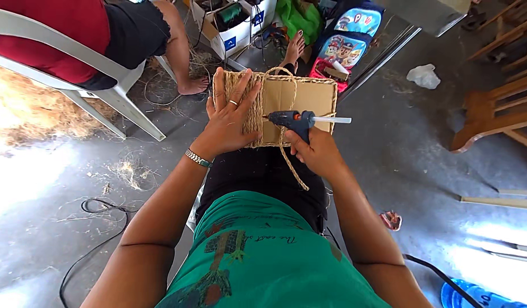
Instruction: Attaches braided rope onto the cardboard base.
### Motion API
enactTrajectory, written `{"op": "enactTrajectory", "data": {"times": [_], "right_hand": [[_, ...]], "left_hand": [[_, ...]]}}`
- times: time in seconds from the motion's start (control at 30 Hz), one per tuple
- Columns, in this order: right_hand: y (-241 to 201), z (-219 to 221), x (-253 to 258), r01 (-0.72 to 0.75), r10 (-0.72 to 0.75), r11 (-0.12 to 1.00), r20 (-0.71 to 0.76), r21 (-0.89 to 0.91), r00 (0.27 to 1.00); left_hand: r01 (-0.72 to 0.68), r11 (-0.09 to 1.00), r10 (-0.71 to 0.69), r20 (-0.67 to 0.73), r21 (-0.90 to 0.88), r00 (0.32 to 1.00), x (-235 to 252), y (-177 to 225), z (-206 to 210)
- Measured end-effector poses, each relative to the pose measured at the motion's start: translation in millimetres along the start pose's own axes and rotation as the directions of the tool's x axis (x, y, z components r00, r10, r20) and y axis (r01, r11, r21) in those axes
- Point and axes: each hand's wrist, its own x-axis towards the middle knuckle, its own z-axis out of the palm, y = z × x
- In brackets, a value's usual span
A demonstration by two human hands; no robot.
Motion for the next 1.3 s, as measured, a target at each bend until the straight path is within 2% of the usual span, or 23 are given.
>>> {"op": "enactTrajectory", "data": {"times": [0.17,0.5,0.8,0.97,1.17,1.3], "right_hand": [[2.6,0.4,-3.6,0.000,0.001,1.000,-0.046,0.022,0.999],[11.6,7.9,-22.5,-0.022,0.022,1.000,0.005,0.015,1.000],[7.4,11.4,-15.3,-0.011,0.012,0.999,-0.023,0.030,1.000],[9.3,10.4,-23.0,-0.025,0.025,1.000,0.037,0.004,0.999],[4.7,8.2,-17.8,-0.031,0.031,0.999,-0.003,-0.015,1.000],[6.9,7.6,-20.7,-0.054,0.055,0.998,0.027,-0.019,0.998]], "left_hand": [[-0.001,1.000,0.001,0.006,0.003,1.000,0.6,-1.2,0.1],[0.021,1.000,-0.021,0.019,-0.002,1.000,2.4,-3.7,-1.2],[0.004,1.000,-0.004,0.003,0.003,1.000,0.6,-1.6,-0.5],[0.000,1.000,-0.001,0.027,0.008,1.000,1.8,-3.8,-3.4],[0.007,1.000,-0.006,0.052,-0.006,0.999,0.5,0.7,-4.8],[0.009,1.000,-0.009,0.073,0.004,0.997,0.3,-1.7,-7.4]]}}
